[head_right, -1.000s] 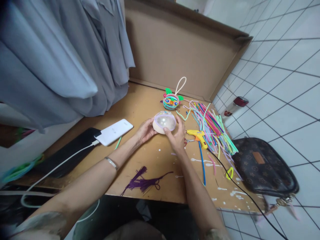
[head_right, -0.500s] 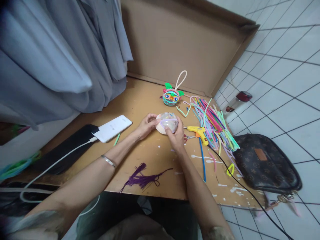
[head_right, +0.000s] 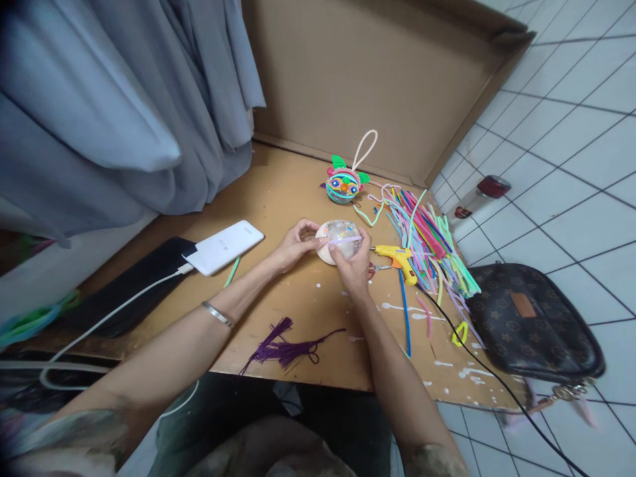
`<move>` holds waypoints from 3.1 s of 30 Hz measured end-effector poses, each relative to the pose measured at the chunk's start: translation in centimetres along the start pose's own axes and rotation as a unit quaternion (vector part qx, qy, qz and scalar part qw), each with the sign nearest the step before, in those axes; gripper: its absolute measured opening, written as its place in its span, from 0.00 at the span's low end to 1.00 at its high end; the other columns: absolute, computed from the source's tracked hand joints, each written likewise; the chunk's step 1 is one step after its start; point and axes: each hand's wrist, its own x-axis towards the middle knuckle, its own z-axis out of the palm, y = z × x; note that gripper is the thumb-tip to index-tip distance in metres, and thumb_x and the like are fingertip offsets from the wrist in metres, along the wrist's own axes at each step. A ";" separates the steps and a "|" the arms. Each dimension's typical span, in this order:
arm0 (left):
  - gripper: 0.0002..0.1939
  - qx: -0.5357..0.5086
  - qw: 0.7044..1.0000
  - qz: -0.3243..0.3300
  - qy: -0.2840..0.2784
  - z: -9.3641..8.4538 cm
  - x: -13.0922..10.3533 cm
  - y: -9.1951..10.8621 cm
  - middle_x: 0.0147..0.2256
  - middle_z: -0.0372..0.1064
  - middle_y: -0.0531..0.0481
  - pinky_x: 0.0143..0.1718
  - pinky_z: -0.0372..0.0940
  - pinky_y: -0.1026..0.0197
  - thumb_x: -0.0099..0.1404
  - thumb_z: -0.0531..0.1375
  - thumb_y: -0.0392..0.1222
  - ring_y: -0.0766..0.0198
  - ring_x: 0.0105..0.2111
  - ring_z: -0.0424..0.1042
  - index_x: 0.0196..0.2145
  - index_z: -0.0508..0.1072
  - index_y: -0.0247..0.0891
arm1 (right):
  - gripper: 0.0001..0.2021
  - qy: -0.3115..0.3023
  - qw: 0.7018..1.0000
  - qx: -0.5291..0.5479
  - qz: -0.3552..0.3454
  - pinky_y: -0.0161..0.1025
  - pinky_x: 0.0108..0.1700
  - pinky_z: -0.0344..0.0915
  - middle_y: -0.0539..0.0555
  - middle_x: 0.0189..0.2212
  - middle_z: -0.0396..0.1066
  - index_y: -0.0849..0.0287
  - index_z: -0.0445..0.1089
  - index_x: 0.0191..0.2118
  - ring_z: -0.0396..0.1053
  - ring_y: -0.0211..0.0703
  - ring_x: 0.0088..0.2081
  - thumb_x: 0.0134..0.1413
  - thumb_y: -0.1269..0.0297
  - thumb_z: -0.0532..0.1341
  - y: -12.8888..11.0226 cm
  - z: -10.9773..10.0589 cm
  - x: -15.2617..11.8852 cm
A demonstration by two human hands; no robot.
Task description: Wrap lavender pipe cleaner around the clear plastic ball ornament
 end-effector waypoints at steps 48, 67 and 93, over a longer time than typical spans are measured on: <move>0.29 -0.031 0.998 -0.013 -0.055 -0.6 0.3 -0.3 0.42 0.74 0.45 0.46 0.67 0.54 0.43 0.77 0.50 0.61 0.39 0.74 0.38 0.70 0.36 | 0.33 0.054 0.993 -0.095 -0.043 0.61 0.63 0.59 0.61 0.55 0.63 0.55 0.59 0.57 0.63 0.58 0.57 0.42 0.58 0.65 0.7 0.8 0.1; 0.17 -0.001 0.999 -0.020 -0.033 -0.2 -0.1 0.6 0.39 0.73 0.49 0.44 0.64 0.58 0.49 0.67 0.38 0.62 0.38 0.71 0.37 0.70 0.36 | 0.34 0.048 0.996 -0.080 -0.012 0.59 0.62 0.59 0.63 0.56 0.63 0.57 0.60 0.56 0.64 0.58 0.57 0.39 0.57 0.65 0.4 0.7 0.3; 0.28 0.030 0.997 -0.063 0.012 0.6 0.5 -0.1 0.50 0.74 0.38 0.57 0.64 0.50 0.46 0.66 0.36 0.53 0.50 0.73 0.47 0.70 0.32 | 0.37 0.021 0.999 -0.044 -0.004 0.62 0.66 0.55 0.62 0.59 0.62 0.55 0.60 0.59 0.61 0.58 0.60 0.40 0.55 0.68 0.7 0.6 0.6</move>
